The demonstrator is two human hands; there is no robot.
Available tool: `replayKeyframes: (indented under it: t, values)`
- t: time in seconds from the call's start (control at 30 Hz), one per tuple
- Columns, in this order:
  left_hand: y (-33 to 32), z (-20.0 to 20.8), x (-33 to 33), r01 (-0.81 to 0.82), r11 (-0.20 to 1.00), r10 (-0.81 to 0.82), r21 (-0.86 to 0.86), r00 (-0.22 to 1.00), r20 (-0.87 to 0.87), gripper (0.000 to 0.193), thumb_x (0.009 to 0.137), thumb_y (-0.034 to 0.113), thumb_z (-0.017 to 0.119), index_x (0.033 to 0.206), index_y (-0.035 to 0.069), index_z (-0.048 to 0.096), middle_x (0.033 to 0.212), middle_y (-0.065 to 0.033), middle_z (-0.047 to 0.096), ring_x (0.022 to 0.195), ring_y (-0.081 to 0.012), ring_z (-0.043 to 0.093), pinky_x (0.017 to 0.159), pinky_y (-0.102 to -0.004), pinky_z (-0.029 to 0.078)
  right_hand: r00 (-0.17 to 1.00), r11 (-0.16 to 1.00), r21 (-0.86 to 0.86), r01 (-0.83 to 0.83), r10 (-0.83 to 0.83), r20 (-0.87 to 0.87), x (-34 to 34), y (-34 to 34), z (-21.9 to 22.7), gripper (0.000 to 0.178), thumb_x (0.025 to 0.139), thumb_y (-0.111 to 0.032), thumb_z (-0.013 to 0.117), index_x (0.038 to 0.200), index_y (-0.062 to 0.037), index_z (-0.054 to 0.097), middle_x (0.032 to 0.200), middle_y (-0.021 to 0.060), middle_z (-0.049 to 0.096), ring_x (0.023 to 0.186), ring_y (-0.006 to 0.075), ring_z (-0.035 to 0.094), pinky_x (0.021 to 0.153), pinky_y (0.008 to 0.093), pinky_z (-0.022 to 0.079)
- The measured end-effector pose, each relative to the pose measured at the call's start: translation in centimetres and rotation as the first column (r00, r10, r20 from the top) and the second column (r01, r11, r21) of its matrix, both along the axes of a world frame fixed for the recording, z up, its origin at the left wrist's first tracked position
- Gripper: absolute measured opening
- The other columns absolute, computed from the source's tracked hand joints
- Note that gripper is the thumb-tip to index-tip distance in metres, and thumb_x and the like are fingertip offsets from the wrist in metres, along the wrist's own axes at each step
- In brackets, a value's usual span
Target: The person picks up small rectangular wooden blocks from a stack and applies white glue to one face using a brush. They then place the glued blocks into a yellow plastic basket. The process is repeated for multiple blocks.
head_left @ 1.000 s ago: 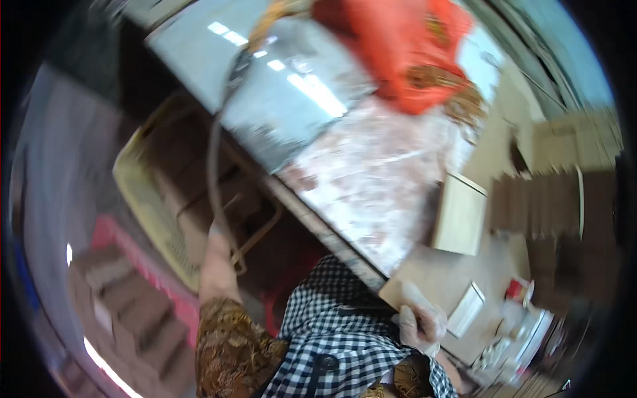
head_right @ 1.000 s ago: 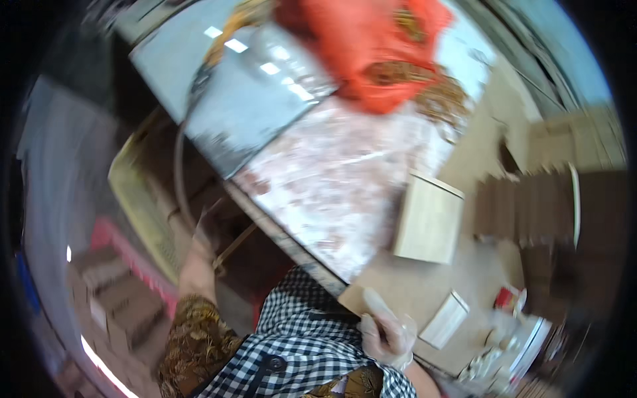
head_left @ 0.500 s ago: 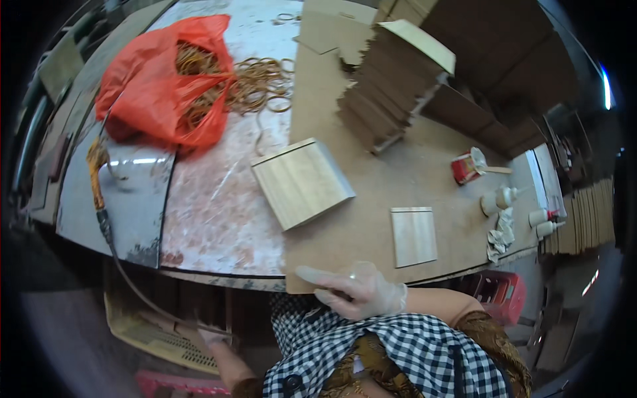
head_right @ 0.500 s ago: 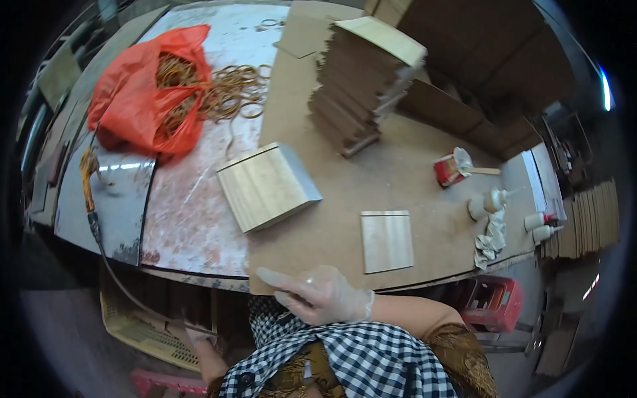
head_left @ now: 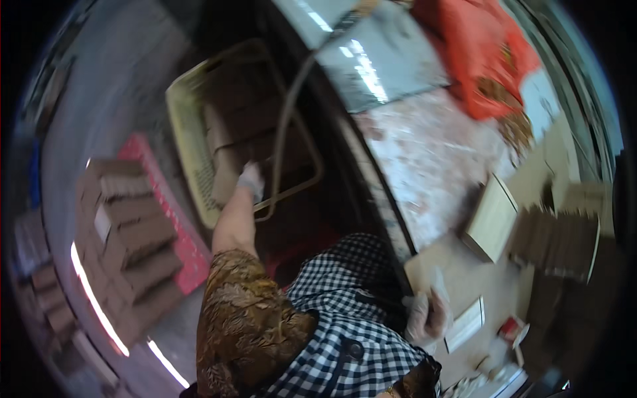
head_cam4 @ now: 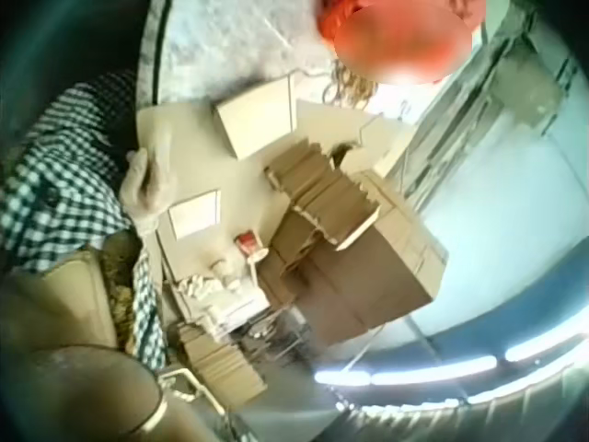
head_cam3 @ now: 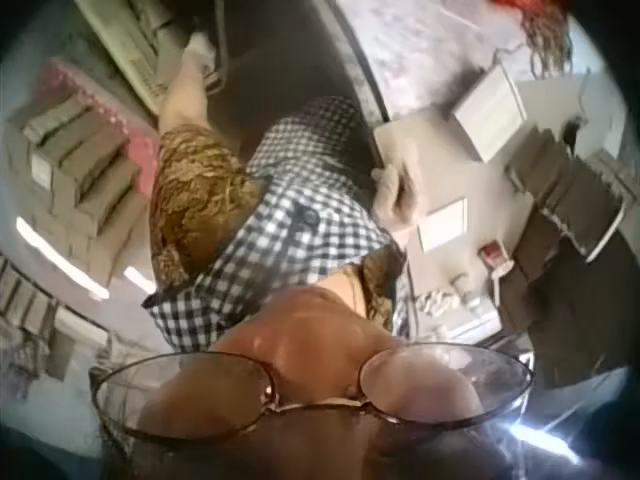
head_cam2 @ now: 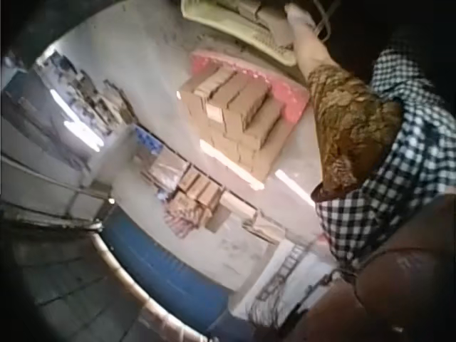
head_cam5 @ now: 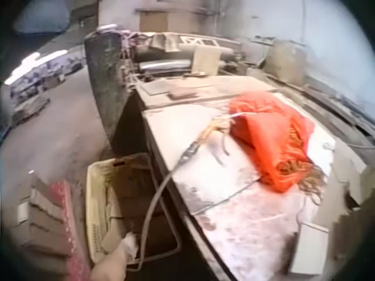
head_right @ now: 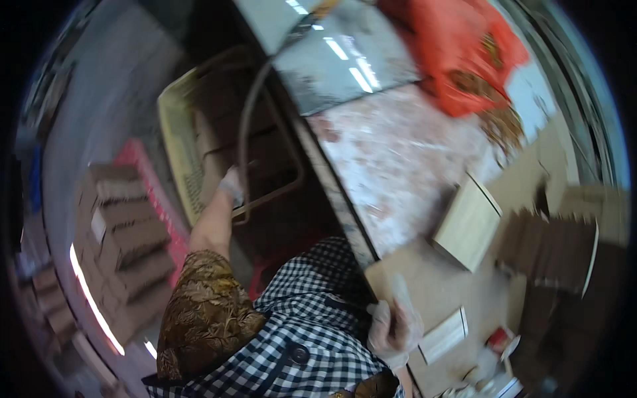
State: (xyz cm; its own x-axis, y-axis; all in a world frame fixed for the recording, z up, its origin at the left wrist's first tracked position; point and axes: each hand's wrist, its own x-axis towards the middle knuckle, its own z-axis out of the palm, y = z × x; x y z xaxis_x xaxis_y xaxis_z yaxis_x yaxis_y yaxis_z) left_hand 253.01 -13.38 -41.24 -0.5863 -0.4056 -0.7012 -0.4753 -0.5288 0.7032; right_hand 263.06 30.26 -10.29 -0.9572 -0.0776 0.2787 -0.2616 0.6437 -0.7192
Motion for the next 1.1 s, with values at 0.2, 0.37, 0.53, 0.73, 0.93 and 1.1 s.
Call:
replayKeyframes:
  t: [0.2, 0.37, 0.53, 0.73, 0.93, 1.1]
  values:
    - [2.7, 4.1, -0.4, -0.021, 0.992, 0.017, 0.121, 0.999, 0.030, 0.038, 0.083, 0.007, 0.072, 0.118, 0.000, 0.058, 0.103, -0.0084, 0.068, 0.091, -0.0220, 0.067, 0.079, -0.0359, 0.056, 0.997, 0.994, -0.101, 0.034, -0.027, 0.072, 0.7, 0.9, 0.7, 0.031, 0.093, -0.002, 0.058, 0.124, -0.0054, 0.059, 0.122, 0.0202, 0.064, 0.060, 0.0117, 0.060, 0.056, 0.0238, 0.051]
    - [3.4, -4.7, -4.5, 0.054, 0.965, 0.010, 0.258, 0.970, -0.241, 0.048, 0.082, 0.015, 0.074, 0.124, 0.004, 0.054, 0.103, -0.0052, 0.068, 0.090, -0.0175, 0.067, 0.074, -0.0352, 0.056, 0.983, 0.978, -0.117, 0.171, -0.161, 0.088, 1.0, 0.8, 0.1, 0.026, 0.095, -0.006, 0.059, 0.121, -0.0074, 0.061, 0.120, 0.0183, 0.066, 0.058, 0.0108, 0.059, 0.055, 0.0226, 0.049]
    - [2.6, 2.2, -6.6, 0.340, 0.896, -0.295, 0.286, 0.936, -0.190, 0.049, 0.082, 0.020, 0.074, 0.126, 0.012, 0.053, 0.124, -0.0106, 0.062, 0.111, -0.0240, 0.061, 0.090, -0.0372, 0.052, 0.979, 0.978, -0.067, 0.198, -0.195, 0.053, 1.4, 1.2, -0.4, 0.027, 0.095, -0.006, 0.059, 0.122, -0.0085, 0.060, 0.124, 0.0189, 0.064, 0.058, 0.0113, 0.059, 0.053, 0.0224, 0.049]
    - [1.3, -4.1, -4.8, 0.499, 0.864, -0.502, -0.066, 0.846, -0.180, 0.061, 0.077, 0.028, 0.076, 0.131, 0.015, 0.051, 0.134, -0.0160, 0.043, 0.121, -0.0316, 0.045, 0.099, -0.0401, 0.043, 0.988, 0.986, -0.051, 0.156, -0.155, 0.013, 0.7, 0.3, 0.3, 0.025, 0.095, -0.006, 0.061, 0.120, -0.0081, 0.061, 0.123, 0.0205, 0.064, 0.060, 0.0117, 0.060, 0.052, 0.0228, 0.048]
    - [2.1, -7.7, -6.1, 0.521, 0.724, -0.584, -0.453, 0.811, 0.000, 0.073, 0.072, 0.036, 0.078, 0.136, 0.019, 0.049, 0.144, -0.0214, 0.025, 0.131, -0.0393, 0.028, 0.108, -0.0430, 0.033, 0.965, 0.963, -0.066, 0.261, -0.261, 0.010, 0.8, 0.1, 0.2, 0.023, 0.092, -0.004, 0.064, 0.115, -0.0068, 0.065, 0.117, 0.0198, 0.067, 0.060, 0.0116, 0.060, 0.053, 0.0229, 0.048]
    - [2.8, -8.8, -7.4, 0.568, 0.606, -0.580, -0.557, 0.795, 0.178, 0.082, 0.067, 0.042, 0.080, 0.140, 0.022, 0.047, 0.153, -0.0258, 0.009, 0.140, -0.0457, 0.014, 0.115, -0.0454, 0.025, 0.953, 0.959, 0.000, 0.284, -0.282, -0.109, 1.0, 0.1, -0.7, 0.025, 0.090, -0.006, 0.068, 0.114, -0.0069, 0.065, 0.109, 0.0183, 0.070, 0.056, 0.0121, 0.059, 0.052, 0.0233, 0.048]
